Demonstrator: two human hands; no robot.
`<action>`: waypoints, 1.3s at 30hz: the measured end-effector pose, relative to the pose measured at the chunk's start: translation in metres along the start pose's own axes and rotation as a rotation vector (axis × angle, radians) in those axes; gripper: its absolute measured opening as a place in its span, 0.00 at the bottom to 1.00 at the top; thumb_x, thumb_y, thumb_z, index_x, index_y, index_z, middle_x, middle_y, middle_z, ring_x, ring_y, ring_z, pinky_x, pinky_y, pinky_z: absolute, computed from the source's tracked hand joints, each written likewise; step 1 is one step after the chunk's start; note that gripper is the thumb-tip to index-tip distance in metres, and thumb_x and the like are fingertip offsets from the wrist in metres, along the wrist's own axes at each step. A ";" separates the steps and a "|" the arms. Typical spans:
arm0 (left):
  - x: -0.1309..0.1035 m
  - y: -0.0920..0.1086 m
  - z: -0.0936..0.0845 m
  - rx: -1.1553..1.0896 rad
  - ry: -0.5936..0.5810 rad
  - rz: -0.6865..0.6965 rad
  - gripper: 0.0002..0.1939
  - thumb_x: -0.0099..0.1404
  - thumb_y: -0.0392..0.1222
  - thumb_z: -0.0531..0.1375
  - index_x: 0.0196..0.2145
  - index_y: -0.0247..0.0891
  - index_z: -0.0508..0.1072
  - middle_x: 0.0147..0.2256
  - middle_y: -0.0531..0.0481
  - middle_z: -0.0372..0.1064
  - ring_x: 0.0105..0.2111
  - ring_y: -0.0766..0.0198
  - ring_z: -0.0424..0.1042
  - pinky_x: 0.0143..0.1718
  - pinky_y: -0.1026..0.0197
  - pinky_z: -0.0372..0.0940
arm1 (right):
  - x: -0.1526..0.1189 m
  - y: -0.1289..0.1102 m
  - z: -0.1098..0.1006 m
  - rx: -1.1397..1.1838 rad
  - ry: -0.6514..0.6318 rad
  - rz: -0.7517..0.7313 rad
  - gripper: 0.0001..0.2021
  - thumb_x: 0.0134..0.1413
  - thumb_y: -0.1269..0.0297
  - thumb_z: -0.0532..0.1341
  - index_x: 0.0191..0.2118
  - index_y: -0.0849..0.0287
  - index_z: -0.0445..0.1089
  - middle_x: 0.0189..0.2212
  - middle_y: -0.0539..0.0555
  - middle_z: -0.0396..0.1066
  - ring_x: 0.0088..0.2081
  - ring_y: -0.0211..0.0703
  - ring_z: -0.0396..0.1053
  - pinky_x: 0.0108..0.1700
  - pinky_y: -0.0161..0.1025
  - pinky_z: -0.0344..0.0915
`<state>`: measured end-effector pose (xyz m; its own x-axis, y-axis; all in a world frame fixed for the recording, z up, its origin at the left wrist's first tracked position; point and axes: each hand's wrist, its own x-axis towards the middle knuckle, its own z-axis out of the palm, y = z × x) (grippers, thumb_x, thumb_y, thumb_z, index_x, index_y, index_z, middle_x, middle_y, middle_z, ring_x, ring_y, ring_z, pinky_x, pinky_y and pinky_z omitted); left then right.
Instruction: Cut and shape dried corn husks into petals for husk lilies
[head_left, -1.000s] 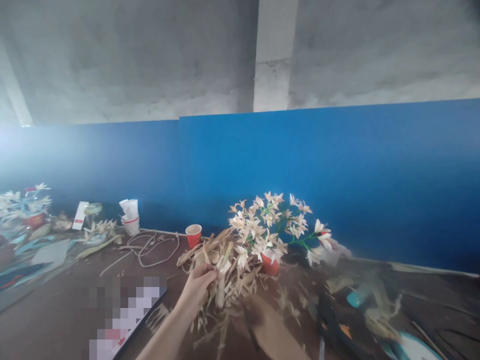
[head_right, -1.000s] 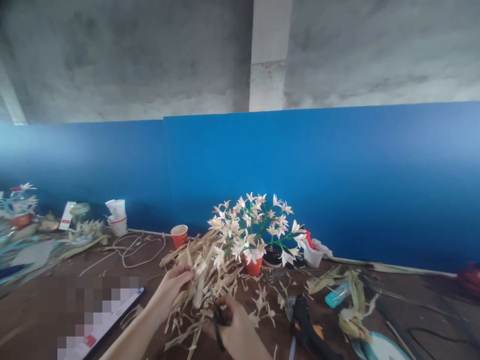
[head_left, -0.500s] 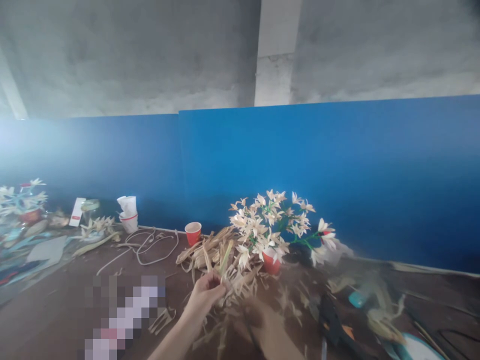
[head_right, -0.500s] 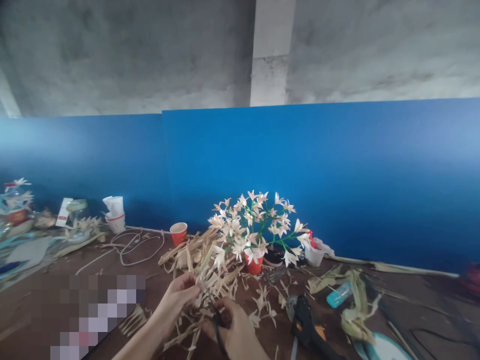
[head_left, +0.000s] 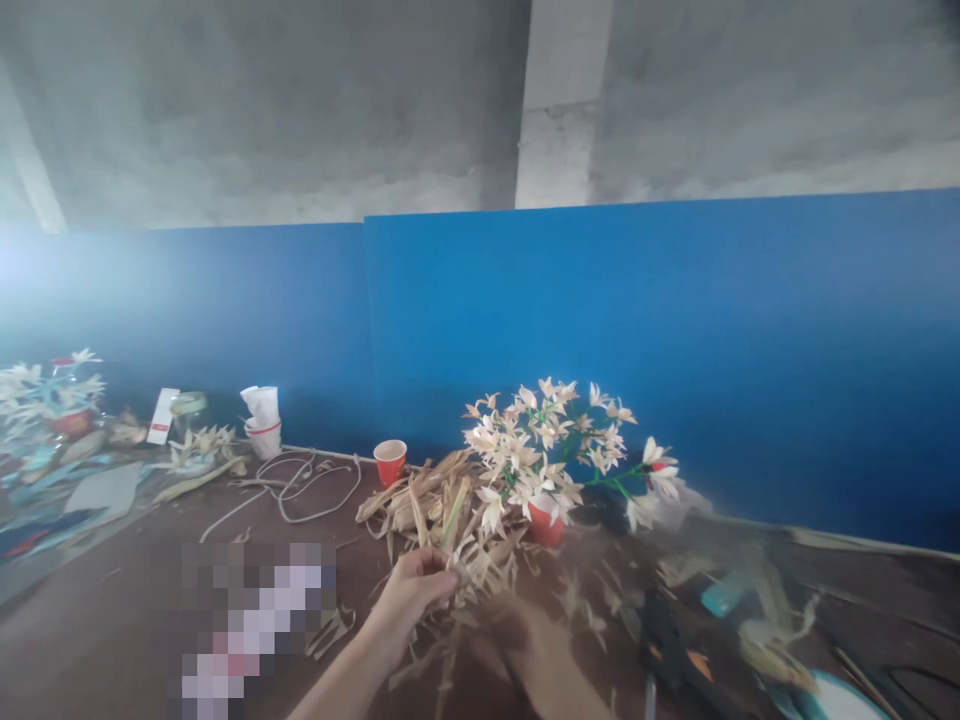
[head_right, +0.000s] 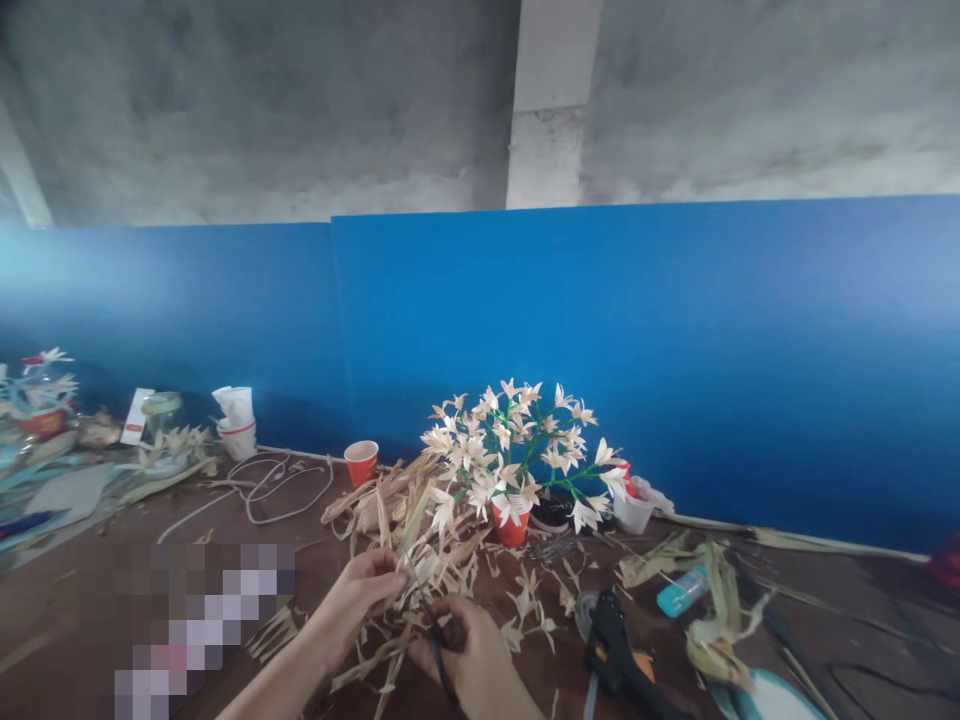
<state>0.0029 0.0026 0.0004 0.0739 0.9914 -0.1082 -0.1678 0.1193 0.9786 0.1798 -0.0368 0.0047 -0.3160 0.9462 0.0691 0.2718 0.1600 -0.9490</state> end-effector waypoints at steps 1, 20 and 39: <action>0.000 0.000 0.000 0.003 -0.004 0.002 0.09 0.43 0.40 0.65 0.20 0.34 0.67 0.13 0.58 0.61 0.13 0.76 0.50 0.17 0.68 0.40 | 0.000 0.000 0.000 0.002 -0.005 0.006 0.18 0.39 0.50 0.64 0.34 0.58 0.72 0.25 0.52 0.73 0.29 0.45 0.70 0.29 0.34 0.65; 0.002 0.009 -0.008 0.006 0.089 0.064 0.11 0.43 0.43 0.65 0.23 0.34 0.70 0.13 0.58 0.60 0.12 0.76 0.50 0.16 0.69 0.42 | 0.002 0.013 0.004 -0.002 -0.004 0.034 0.16 0.39 0.52 0.65 0.33 0.57 0.72 0.21 0.50 0.72 0.24 0.42 0.69 0.25 0.32 0.62; 0.068 0.044 -0.088 1.151 0.566 0.134 0.12 0.56 0.38 0.55 0.34 0.36 0.76 0.40 0.37 0.74 0.45 0.45 0.68 0.41 0.52 0.59 | 0.004 0.020 0.007 -0.218 0.135 -0.092 0.15 0.43 0.58 0.62 0.37 0.59 0.72 0.26 0.53 0.76 0.28 0.44 0.71 0.36 0.35 0.65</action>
<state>-0.0856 0.0803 0.0212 -0.3503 0.9104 0.2200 0.8189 0.1837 0.5437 0.1773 -0.0319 -0.0159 -0.2285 0.9516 0.2057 0.4414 0.2896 -0.8493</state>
